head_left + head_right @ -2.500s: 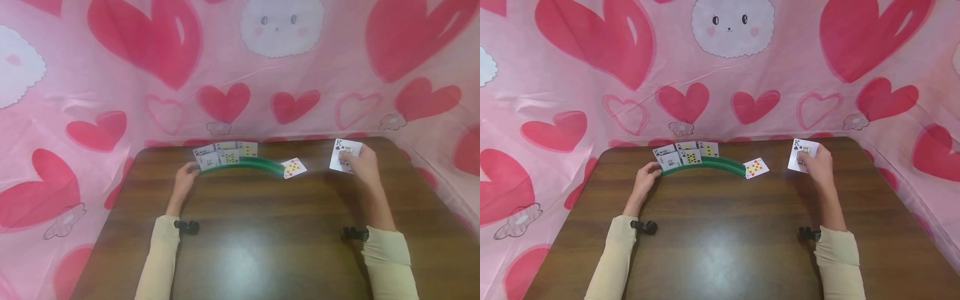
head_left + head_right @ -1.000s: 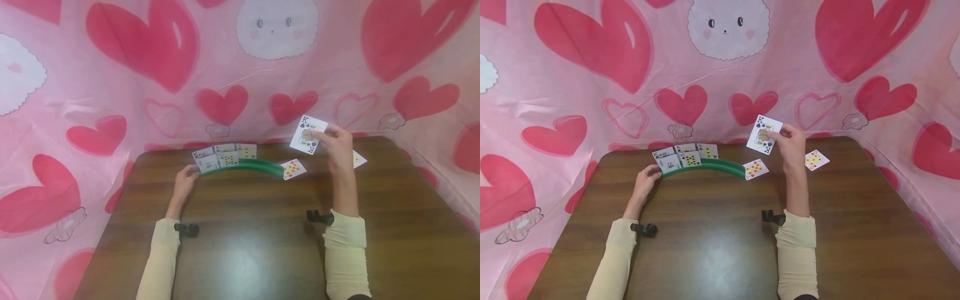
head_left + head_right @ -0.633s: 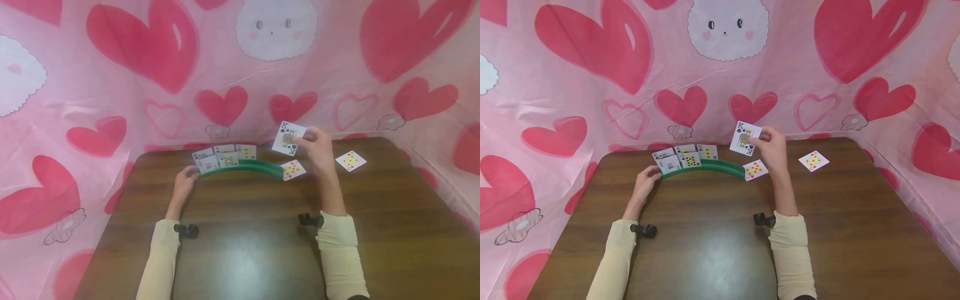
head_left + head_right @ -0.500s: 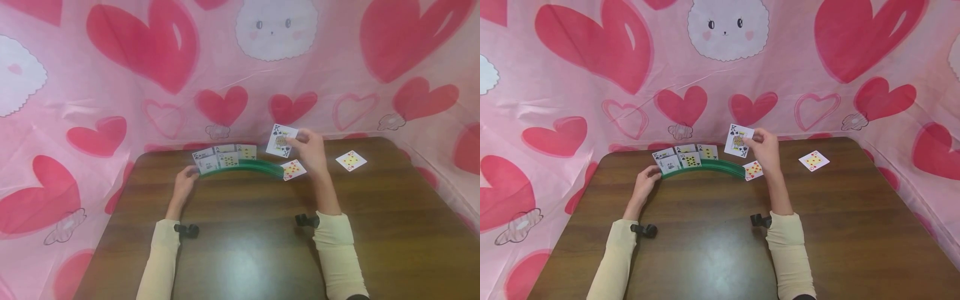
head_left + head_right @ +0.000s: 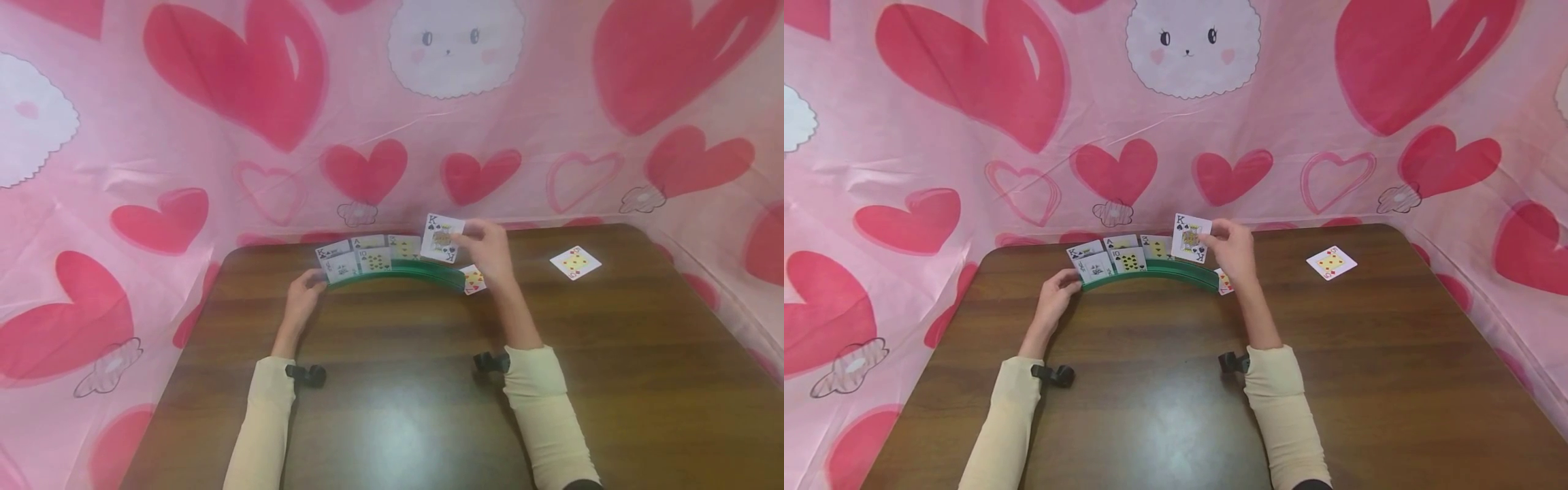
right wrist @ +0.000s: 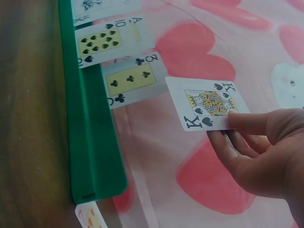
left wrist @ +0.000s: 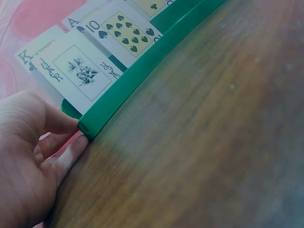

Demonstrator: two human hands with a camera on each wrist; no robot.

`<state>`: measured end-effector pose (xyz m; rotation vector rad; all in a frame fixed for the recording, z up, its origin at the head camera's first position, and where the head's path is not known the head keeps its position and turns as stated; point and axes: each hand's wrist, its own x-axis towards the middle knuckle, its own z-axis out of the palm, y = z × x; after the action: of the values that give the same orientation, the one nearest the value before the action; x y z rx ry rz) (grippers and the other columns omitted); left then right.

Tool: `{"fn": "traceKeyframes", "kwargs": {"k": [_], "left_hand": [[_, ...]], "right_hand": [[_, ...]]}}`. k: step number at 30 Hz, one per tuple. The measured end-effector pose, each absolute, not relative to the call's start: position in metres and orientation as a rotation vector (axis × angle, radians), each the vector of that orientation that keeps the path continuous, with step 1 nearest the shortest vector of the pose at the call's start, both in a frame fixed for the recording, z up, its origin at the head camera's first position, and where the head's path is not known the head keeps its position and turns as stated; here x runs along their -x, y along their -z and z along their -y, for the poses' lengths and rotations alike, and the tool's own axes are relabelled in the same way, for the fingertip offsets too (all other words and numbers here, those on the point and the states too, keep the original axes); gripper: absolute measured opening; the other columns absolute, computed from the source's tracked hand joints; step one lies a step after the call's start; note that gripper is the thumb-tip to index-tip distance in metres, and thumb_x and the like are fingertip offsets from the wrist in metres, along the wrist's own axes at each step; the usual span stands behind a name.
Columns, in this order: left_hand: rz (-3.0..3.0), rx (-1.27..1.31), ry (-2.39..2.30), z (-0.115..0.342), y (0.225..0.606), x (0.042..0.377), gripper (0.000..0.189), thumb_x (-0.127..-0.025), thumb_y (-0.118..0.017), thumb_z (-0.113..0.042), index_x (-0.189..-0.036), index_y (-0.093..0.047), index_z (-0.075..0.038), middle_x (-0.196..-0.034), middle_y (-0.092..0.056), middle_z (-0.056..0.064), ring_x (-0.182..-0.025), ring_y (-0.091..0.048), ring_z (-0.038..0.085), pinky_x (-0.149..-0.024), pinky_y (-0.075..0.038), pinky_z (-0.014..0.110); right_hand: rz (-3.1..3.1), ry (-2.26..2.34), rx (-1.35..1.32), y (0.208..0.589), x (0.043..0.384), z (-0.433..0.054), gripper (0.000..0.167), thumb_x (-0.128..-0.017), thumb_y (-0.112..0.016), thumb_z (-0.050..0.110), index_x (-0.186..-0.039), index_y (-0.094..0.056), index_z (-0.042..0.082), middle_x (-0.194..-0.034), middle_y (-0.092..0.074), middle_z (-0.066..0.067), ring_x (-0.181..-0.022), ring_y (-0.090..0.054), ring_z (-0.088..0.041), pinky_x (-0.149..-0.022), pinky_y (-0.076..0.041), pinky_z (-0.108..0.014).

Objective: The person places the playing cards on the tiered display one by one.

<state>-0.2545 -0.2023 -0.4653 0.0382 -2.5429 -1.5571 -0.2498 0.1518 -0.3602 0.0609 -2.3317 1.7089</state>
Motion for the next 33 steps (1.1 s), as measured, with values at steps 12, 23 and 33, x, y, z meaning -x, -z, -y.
{"fn": "traceKeyframes", "kwargs": {"k": [12,23,33], "left_hand": [[2.563,-0.055,1.531,0.203,0.464,0.254,0.026,-0.085,-0.054,-0.012,-0.109,-0.058,-0.008,-0.114,-0.057,0.011,-0.109,-0.048,0.024,-0.093,-0.034,0.043],[2.550,-0.032,1.555,0.204,0.465,0.253,0.024,-0.085,-0.053,-0.013,-0.108,-0.058,-0.009,-0.113,-0.057,0.010,-0.108,-0.048,0.024,-0.092,-0.035,0.044],[2.558,-0.051,1.533,0.203,0.466,0.255,0.024,-0.085,-0.054,-0.013,-0.107,-0.059,-0.009,-0.112,-0.057,0.010,-0.108,-0.049,0.024,-0.092,-0.035,0.042]], "right_hand": [[2.304,-1.755,-0.118,0.373,0.255,-0.134,0.024,-0.073,-0.071,0.013,-0.094,-0.064,0.003,-0.090,-0.066,-0.013,-0.080,-0.062,-0.019,-0.067,-0.049,-0.028],[2.408,-1.663,-0.123,0.394,0.266,-0.123,0.021,-0.072,-0.071,0.019,-0.089,-0.066,0.009,-0.090,-0.067,-0.007,-0.082,-0.063,-0.018,-0.069,-0.049,-0.032],[2.434,-1.619,-0.114,0.409,0.272,-0.119,0.020,-0.073,-0.070,0.022,-0.088,-0.066,0.008,-0.089,-0.067,-0.007,-0.083,-0.062,-0.017,-0.073,-0.047,-0.032]]}}
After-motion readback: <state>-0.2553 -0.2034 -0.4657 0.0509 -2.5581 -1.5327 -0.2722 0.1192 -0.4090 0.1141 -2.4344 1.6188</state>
